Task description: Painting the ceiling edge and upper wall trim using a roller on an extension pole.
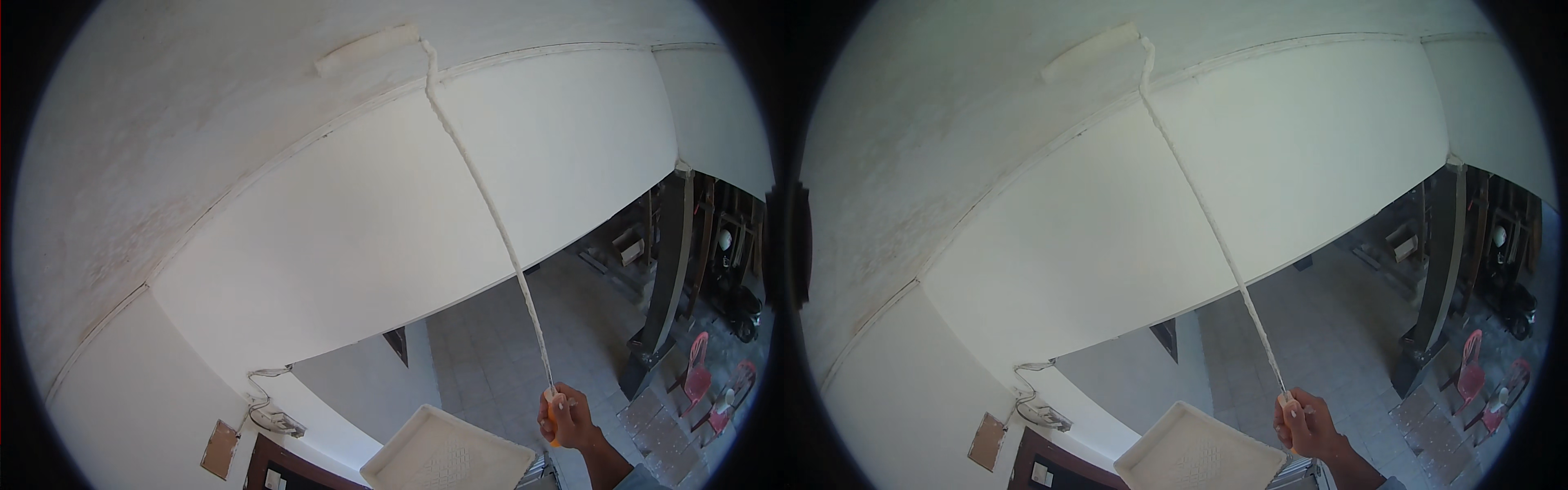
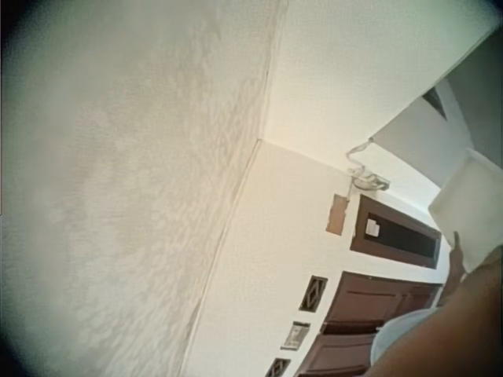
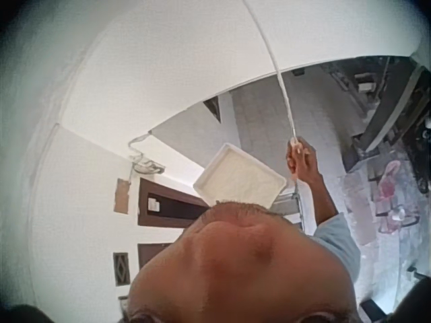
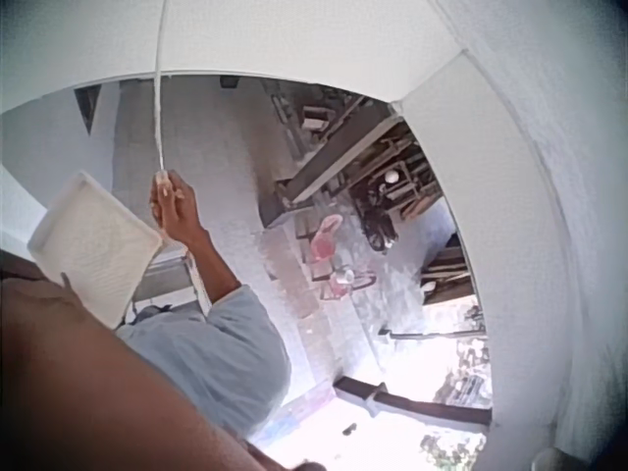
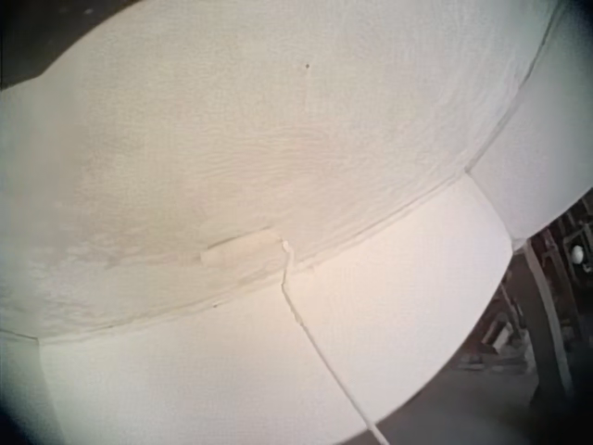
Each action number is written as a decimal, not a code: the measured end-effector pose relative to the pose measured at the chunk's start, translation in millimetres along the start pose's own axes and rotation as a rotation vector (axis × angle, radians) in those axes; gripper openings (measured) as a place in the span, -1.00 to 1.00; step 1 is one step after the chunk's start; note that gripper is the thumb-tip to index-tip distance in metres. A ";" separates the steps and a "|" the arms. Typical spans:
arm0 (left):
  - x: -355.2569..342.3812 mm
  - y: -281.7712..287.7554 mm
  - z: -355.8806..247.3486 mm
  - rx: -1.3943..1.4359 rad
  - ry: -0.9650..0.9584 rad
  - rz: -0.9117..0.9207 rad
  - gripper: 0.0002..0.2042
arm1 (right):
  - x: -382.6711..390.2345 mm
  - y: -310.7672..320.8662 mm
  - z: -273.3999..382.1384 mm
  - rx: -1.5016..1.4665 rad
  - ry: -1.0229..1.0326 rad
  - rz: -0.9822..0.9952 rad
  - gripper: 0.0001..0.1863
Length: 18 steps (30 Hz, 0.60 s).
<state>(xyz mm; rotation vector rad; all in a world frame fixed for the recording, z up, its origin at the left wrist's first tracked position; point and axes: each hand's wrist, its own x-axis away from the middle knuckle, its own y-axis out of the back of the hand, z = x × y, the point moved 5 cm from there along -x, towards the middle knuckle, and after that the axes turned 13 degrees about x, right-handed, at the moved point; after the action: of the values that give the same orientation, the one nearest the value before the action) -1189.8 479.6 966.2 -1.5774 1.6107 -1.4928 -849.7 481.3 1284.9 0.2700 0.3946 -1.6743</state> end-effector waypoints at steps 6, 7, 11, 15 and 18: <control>-7.3 -3.5 3.3 0.008 0.009 0.023 -0.33 | 2.1 -1.2 -0.1 -0.024 -0.030 0.012 -0.56; -7.4 -2.7 5.5 0.016 0.007 0.025 -0.33 | 5.2 -3.4 0.5 -0.031 0.005 0.013 -0.56; -2.7 1.9 11.0 0.021 0.014 0.013 -0.33 | 8.7 -3.3 -0.5 -0.040 0.034 -0.002 -0.55; -4.3 0.0 9.3 0.002 0.039 0.026 -0.33 | -2.3 7.0 -0.3 0.013 -0.030 -0.013 -0.56; -9.4 -3.6 6.6 -0.013 0.056 0.035 -0.33 | -5.2 7.4 -0.4 -0.014 -0.055 0.004 -0.57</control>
<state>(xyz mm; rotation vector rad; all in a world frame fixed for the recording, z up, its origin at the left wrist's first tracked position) -1180.2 486.4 963.8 -1.5191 1.6728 -1.5243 -841.7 485.4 1285.8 0.2142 0.3644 -1.6710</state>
